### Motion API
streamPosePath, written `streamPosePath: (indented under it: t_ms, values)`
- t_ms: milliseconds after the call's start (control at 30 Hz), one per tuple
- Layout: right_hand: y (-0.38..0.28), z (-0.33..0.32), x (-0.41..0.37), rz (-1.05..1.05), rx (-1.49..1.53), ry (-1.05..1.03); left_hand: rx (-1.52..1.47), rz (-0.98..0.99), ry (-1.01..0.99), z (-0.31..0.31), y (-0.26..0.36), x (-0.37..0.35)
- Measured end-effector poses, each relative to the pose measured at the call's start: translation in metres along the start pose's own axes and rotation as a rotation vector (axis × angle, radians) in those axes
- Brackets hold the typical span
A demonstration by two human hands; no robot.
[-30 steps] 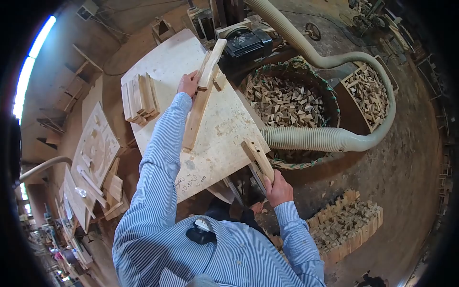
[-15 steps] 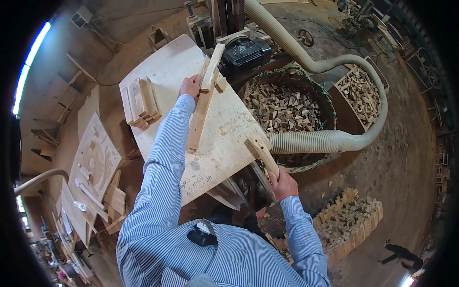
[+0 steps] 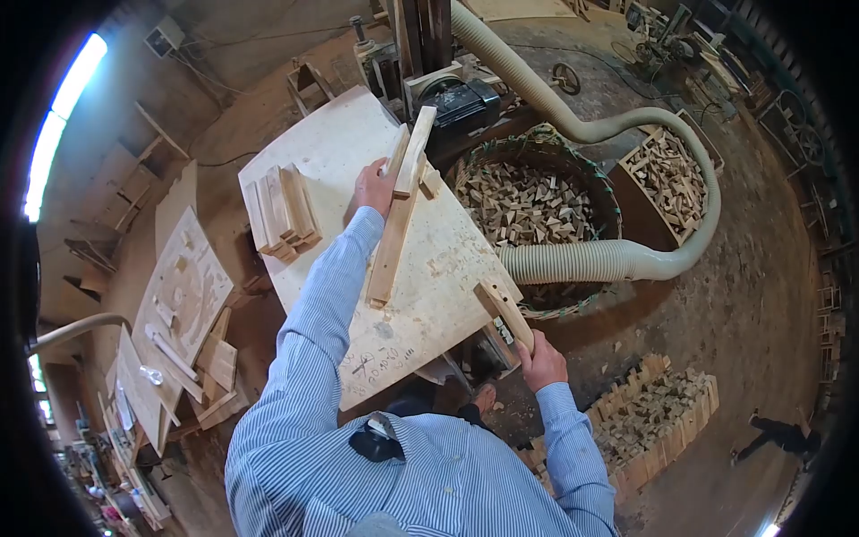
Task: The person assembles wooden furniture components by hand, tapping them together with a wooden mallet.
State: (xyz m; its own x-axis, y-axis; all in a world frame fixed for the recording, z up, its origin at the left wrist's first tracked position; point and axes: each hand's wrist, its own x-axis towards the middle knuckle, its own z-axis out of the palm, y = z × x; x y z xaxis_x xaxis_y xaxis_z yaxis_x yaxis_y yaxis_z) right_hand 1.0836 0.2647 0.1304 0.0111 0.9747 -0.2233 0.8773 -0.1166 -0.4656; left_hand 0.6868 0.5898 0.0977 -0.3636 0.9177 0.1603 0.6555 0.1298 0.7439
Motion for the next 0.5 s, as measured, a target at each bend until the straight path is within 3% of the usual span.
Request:
streamPosePath:
  t_ms: [33,100,233,300,333,400,500]
  values:
    - [0.004,-0.002,-0.004,0.004,0.0,-0.009,0.0,0.002,0.0,-0.005,0.007,-0.007]
    - [0.011,-0.003,-0.013,0.006,0.001,0.001,0.241,0.201,0.152,-0.013,0.016,-0.021]
    - [0.021,-0.005,-0.028,0.005,0.009,0.003,0.237,0.415,0.034,-0.021,0.008,-0.05]
    - [0.027,-0.007,-0.032,-0.001,0.017,0.007,-0.034,0.206,0.15,-0.013,0.005,-0.06]
    - [0.029,-0.007,-0.037,-0.008,0.016,0.005,-0.03,0.206,0.14,-0.01,0.002,-0.063]
    - [0.034,-0.008,-0.043,-0.007,0.018,-0.003,0.09,-0.058,0.002,-0.006,-0.004,-0.066]
    - [0.037,-0.011,-0.049,-0.008,0.015,-0.006,0.061,-0.029,-0.006,0.004,-0.006,-0.064]
